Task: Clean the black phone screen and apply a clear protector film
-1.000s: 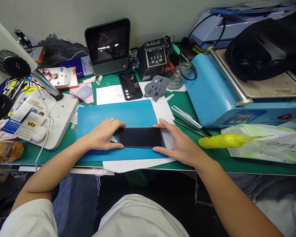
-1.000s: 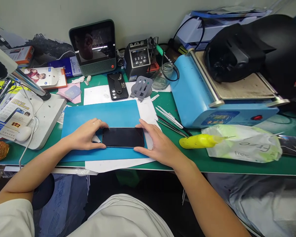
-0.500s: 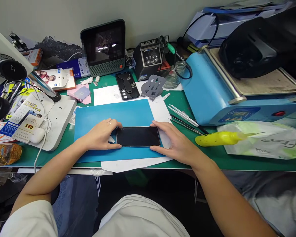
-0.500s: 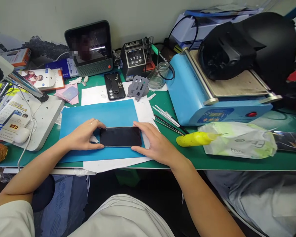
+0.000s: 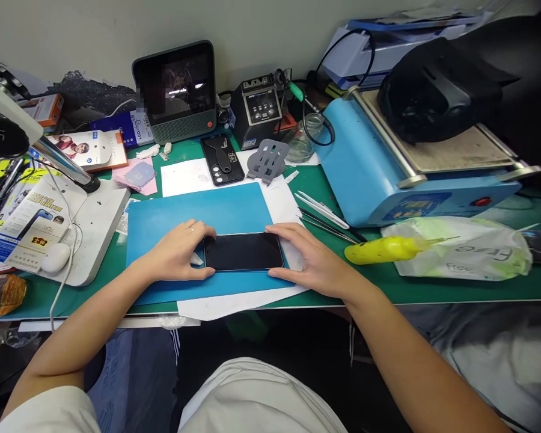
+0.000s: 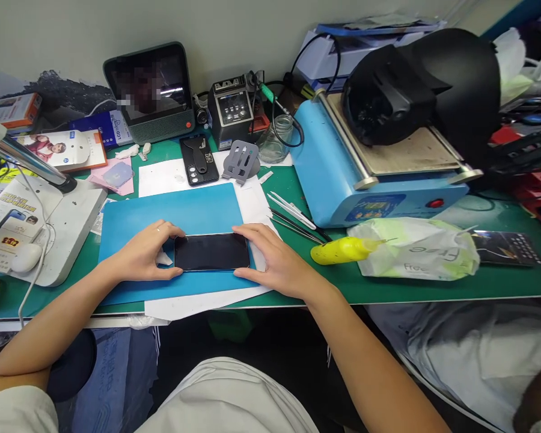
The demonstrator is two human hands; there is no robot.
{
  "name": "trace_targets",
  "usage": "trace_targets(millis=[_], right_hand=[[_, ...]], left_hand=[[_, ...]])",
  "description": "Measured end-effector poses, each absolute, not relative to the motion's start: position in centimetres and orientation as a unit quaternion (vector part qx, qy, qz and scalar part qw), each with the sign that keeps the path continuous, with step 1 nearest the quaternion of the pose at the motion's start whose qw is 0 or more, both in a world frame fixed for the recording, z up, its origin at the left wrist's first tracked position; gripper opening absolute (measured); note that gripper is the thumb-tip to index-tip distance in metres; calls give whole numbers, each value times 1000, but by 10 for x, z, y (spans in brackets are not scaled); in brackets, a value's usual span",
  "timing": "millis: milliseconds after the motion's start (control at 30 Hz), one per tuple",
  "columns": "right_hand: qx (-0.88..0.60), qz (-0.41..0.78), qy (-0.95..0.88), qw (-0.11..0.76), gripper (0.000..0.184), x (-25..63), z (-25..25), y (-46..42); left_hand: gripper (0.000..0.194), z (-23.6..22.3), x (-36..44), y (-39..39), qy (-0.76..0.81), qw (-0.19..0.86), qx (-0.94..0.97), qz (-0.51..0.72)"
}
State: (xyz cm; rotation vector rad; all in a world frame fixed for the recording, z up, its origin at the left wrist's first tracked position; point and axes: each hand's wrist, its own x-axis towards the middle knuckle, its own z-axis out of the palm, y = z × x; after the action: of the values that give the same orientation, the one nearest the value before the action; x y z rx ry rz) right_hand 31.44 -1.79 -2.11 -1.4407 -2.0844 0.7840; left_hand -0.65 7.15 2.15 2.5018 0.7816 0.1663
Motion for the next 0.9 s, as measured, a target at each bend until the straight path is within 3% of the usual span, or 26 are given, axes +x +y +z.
trace_targets(millis=[900], right_hand=[[-503, 265, -781, 256, 69, 325, -37, -22]], left_hand=[[54, 18, -5, 70, 264, 282, 920, 61]])
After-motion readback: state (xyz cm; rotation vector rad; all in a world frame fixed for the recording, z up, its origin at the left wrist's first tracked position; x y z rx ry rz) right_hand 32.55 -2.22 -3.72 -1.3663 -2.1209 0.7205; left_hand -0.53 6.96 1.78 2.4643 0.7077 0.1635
